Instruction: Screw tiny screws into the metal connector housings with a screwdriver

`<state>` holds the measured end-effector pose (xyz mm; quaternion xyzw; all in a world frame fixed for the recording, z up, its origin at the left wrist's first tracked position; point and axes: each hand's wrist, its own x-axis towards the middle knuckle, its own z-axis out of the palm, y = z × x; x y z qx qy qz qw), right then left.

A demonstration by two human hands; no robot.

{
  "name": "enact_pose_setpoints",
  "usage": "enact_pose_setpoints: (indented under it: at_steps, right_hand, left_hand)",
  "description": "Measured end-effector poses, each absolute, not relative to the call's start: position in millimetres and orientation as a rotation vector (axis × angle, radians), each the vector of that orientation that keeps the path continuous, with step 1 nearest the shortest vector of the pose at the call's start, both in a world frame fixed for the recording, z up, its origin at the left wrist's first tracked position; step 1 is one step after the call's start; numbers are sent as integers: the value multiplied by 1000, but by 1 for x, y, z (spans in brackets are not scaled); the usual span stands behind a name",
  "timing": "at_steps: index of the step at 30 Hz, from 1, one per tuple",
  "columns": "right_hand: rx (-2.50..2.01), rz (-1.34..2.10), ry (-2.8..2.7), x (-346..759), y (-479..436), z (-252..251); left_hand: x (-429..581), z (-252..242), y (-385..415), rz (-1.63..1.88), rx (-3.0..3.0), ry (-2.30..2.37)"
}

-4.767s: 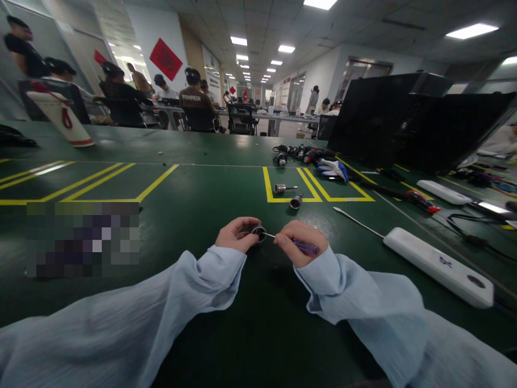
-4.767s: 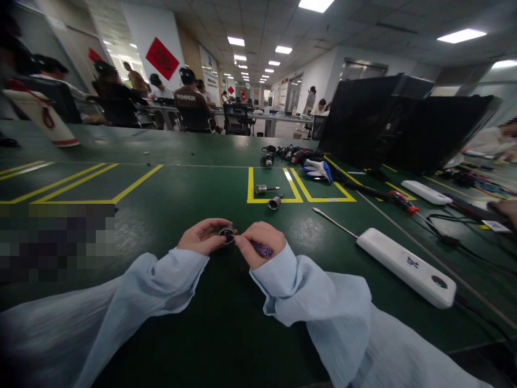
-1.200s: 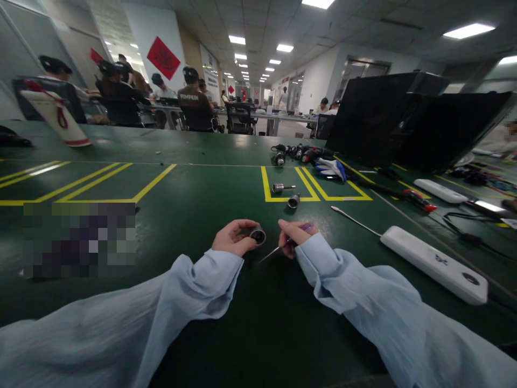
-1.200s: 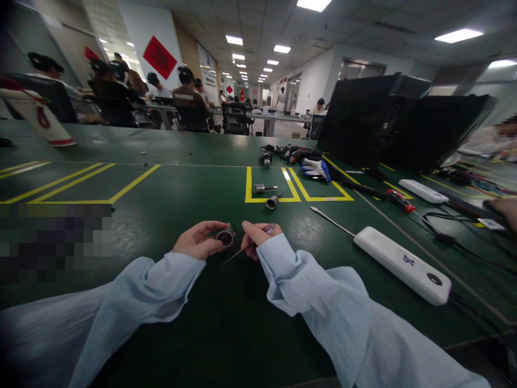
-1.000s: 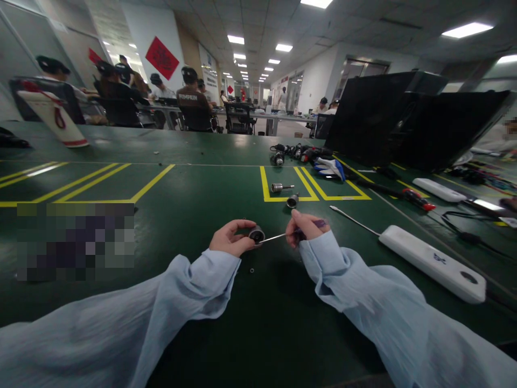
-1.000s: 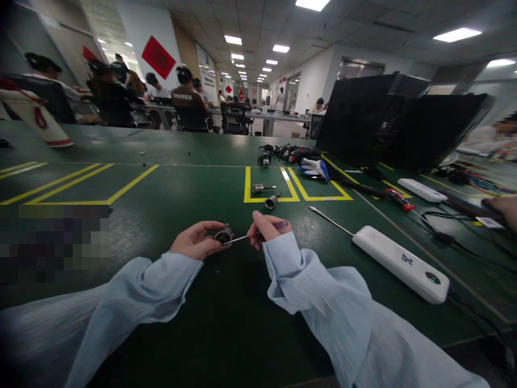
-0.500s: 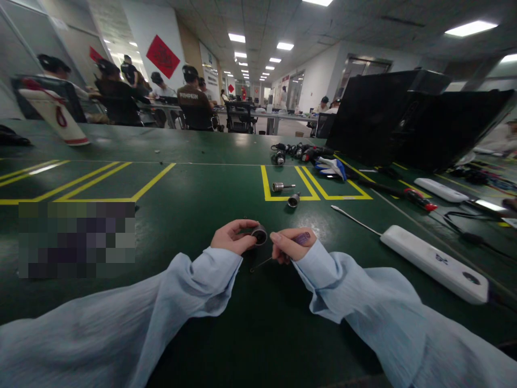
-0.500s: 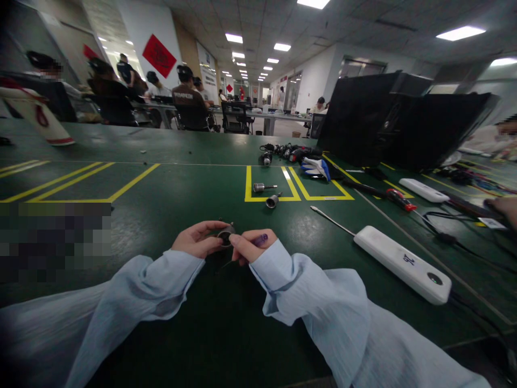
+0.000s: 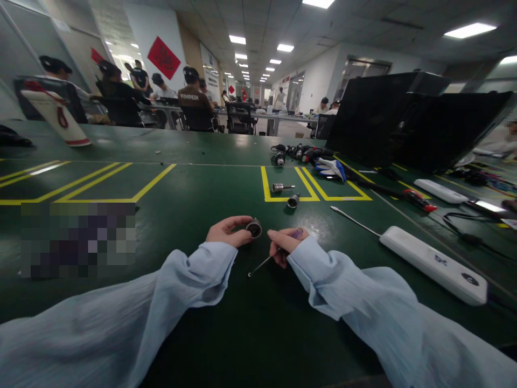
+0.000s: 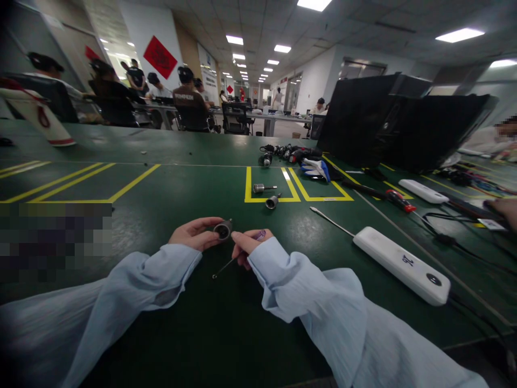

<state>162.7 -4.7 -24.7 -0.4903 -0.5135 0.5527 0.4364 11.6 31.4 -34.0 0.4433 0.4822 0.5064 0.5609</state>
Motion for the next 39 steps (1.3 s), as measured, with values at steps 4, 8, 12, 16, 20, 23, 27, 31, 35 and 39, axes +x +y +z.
enact_pose_setpoints:
  at_steps: [4, 8, 12, 16, 20, 23, 27, 31, 35, 39]
  right_hand:
    - [-1021, 1509, -1080, 165, 4, -30]
    - [-960, 1303, -1017, 172, 6, -26]
    - [-1035, 863, -1263, 171, -2, -24]
    - [-881, 389, -1577, 166, -4, -29]
    - [-713, 144, -1737, 167, 0, -34]
    - [-659, 74, -1811, 168, -1, -33]
    - [-664, 37, -1925, 168, -6, -26]
    - [-677, -3, -1984, 166, -10, -21]
    - [-642, -55, -2013, 165, -10, -19]
    - [-632, -81, -2025, 167, -12, -19]
  left_hand:
    - [10, -35, 34, 1188, 1014, 1097]
    - [11, -34, 32, 1210, 1008, 1079]
    - [14, -31, 29, 1226, 981, 1060]
    - [16, -30, 28, 1216, 1020, 1109]
    - [18, -30, 27, 1244, 1031, 1089]
    - [19, -29, 26, 1253, 1072, 1104]
    - [19, -27, 24, 1263, 1129, 1150]
    - [19, -28, 24, 1288, 1162, 1186]
    - [19, -31, 25, 1315, 1199, 1212]
    - [20, -32, 26, 1322, 1182, 1193]
